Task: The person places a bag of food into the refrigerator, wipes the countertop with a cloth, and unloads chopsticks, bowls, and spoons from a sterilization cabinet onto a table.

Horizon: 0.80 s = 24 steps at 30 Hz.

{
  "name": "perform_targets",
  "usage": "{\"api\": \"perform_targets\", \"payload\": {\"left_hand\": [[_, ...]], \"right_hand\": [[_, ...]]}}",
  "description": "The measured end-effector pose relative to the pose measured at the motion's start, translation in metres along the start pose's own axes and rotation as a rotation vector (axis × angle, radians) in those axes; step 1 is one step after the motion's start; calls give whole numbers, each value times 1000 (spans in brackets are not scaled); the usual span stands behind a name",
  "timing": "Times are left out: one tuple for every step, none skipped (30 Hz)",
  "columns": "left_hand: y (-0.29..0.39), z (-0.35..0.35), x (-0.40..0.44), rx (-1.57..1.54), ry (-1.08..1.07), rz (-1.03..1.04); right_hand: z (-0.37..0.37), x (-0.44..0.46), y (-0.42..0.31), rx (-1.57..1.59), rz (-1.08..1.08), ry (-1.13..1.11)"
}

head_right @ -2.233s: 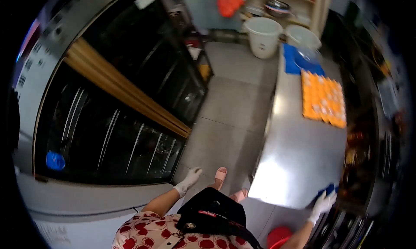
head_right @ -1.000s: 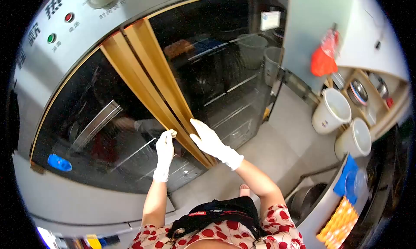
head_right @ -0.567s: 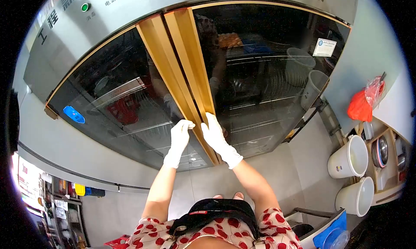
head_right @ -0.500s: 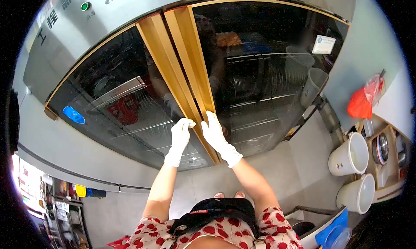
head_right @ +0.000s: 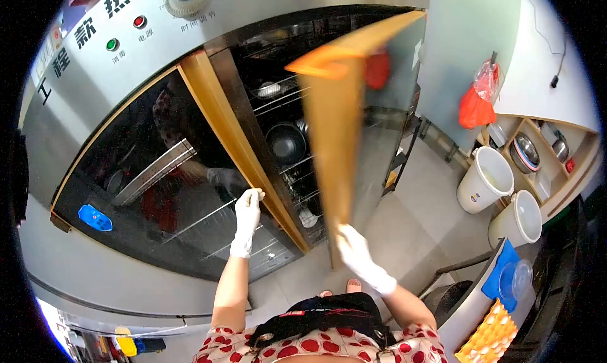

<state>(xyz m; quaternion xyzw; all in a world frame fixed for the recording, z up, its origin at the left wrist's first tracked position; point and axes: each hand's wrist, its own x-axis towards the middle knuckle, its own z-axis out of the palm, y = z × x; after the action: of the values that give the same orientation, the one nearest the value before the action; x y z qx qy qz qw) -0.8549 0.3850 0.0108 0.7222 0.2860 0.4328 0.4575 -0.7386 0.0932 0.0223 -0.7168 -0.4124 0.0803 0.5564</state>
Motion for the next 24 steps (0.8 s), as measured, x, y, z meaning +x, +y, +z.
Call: {"api": "perform_targets", "payload": {"left_hand": [[4,-2,-1,81,-12,37],[0,-4,-2,131,-19,80],[4,-5,-1,128,-50,88],[13,-8,-3,129,-81,90],[23,-11,-5,130,-110,93],[34,-11,-5,134,-138,90],[40,-10,-5,124,-169,99],[46,-7,-3,114,-199,109],[54,-2,-1,102,-227,121],[67,2,1,105,-256,138],[78,8,4,94,-279,135],[88,14,7,84,-300,132],[96,19,10,74,-321,124],[103,24,13,72,-351,132],[107,29,17,44,-361,116],[110,35,20,15,-370,98],[112,41,24,-14,-378,81],[113,46,29,-49,-380,58],[117,50,34,-79,-370,48],[123,54,39,-108,-357,41],[128,57,45,-136,-343,33],[132,59,50,-177,-323,38],[138,62,55,-228,-302,7],[140,64,60,-250,-280,9]], "right_hand": [[-27,-25,4,4,124,13],[-46,-48,10,4,97,162],[-73,-73,24,-142,95,227],[-96,-90,35,-291,41,367],[-116,-101,32,-335,124,512],[-138,-108,35,-279,218,645],[-160,-110,41,-243,208,761],[-181,-113,42,-154,262,830],[-208,-117,65,-11,277,898],[-234,-121,89,133,284,972],[-269,-125,122,181,260,985],[-303,-129,155,229,236,997],[-336,-132,187,276,211,1009],[-356,-123,192,360,218,1073],[-372,-111,196,445,225,1136],[-397,-113,212,420,221,1084],[-410,-108,215,396,215,1030],[-420,-97,220,408,237,1114],[-415,-83,193,370,239,1151],[-411,-67,188,205,263,1307],[-410,-54,186,34,286,1458],[-402,-39,190,-382,210,1523],[-395,-25,193,-824,179,1621],[-354,15,144,-307,143,1461]]}}
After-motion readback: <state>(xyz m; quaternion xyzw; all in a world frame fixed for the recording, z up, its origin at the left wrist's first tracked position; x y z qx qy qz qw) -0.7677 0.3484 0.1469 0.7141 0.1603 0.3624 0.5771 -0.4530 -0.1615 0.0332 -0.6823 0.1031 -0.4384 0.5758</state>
